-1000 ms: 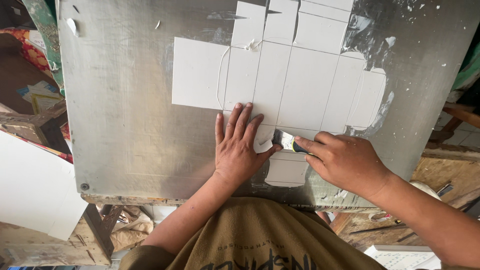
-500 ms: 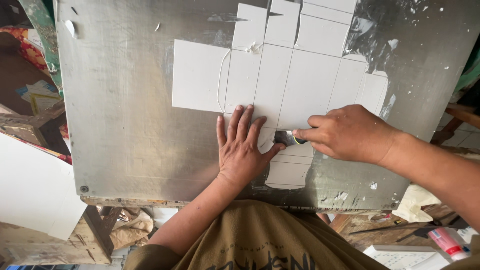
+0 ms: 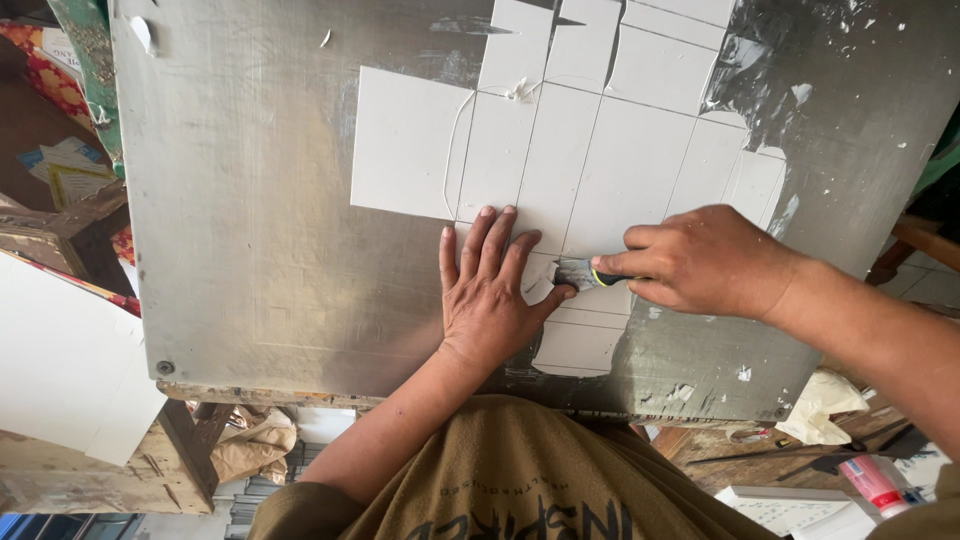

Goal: The person uses a utility knife to scrape white adhesive residue from a metal workbench surface. They repeatedly scrape along the edges of a white paper template and remove small pieces of residue by hand.

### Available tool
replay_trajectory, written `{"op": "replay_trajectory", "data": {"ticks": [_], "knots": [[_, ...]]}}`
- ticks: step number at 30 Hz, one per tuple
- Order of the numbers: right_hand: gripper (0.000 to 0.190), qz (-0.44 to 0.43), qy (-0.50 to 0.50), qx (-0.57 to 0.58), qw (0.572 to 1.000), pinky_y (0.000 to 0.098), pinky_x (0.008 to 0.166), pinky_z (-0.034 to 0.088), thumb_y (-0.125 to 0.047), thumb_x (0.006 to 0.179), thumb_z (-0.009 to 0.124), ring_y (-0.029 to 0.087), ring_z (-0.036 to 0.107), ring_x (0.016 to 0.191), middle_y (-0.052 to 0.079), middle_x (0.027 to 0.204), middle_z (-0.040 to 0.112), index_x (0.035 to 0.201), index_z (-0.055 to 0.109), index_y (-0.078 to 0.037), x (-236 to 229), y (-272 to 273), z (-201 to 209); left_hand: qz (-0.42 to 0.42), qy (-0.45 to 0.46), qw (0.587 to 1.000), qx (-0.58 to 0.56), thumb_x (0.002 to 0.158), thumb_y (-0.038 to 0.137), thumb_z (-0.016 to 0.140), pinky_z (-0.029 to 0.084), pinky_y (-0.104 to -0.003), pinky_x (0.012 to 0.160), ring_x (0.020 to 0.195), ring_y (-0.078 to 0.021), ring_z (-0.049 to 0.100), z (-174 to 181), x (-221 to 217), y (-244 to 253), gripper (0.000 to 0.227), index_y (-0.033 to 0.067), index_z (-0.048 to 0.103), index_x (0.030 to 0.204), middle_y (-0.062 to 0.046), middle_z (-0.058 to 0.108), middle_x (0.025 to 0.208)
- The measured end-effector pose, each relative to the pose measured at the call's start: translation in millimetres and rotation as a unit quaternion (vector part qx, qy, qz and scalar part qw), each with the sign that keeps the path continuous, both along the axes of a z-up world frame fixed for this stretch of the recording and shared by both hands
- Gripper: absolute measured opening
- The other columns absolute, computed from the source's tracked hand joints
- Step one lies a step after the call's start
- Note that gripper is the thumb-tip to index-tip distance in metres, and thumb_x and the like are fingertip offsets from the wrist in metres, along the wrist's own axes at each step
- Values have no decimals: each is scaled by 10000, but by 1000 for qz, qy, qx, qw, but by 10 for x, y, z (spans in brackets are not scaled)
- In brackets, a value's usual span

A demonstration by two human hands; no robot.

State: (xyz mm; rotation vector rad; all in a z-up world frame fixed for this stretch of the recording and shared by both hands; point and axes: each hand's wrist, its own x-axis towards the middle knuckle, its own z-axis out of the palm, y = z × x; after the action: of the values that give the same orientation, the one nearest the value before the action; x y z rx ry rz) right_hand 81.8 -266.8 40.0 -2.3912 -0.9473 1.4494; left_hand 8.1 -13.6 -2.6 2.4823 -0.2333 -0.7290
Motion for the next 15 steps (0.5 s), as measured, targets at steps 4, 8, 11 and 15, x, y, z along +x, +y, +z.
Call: {"op": "replay_trajectory", "data": {"ticks": [4, 8, 11, 15], "knots": [[261, -65, 19, 2, 998, 384, 712, 637, -411, 957, 584, 197, 746, 721, -63, 923, 672, 1202, 667, -374, -304, 3, 60, 4, 9, 1000, -15, 761, 680, 759, 64, -615, 1251, 1518, -268, 302, 24, -12, 23, 759, 236, 557, 1342, -40, 448, 1553], [334, -193, 26, 4, 981, 274, 525, 565, -334, 974, 585, 142, 679, 577, 12, 931, 722, 1289, 670, -262, -757, 107, 123, 2, 27, 999, -32, 724, 572, 843, 59, -599, 1259, 1527, -271, 293, 35, 17, 58, 773, 235, 563, 1361, -39, 430, 1580], [440, -213, -3, -8, 977, 332, 488, 555, -348, 957, 597, 184, 692, 585, 26, 948, 704, 1390, 602, -275, -892, 161, 156, 1, 30, 999, -40, 718, 544, 858, 65, -590, 1263, 1531, -262, 294, 45, 33, 83, 780, 248, 561, 1376, -27, 425, 1592], [519, -126, -13, -28, 992, 265, 474, 540, -351, 993, 531, 131, 686, 588, 31, 951, 711, 1509, 509, -306, -710, 189, 201, 2, 17, 999, -40, 715, 564, 855, 58, -582, 1268, 1533, -256, 299, 29, 1, 80, 800, 249, 558, 1387, -29, 433, 1591]]}}
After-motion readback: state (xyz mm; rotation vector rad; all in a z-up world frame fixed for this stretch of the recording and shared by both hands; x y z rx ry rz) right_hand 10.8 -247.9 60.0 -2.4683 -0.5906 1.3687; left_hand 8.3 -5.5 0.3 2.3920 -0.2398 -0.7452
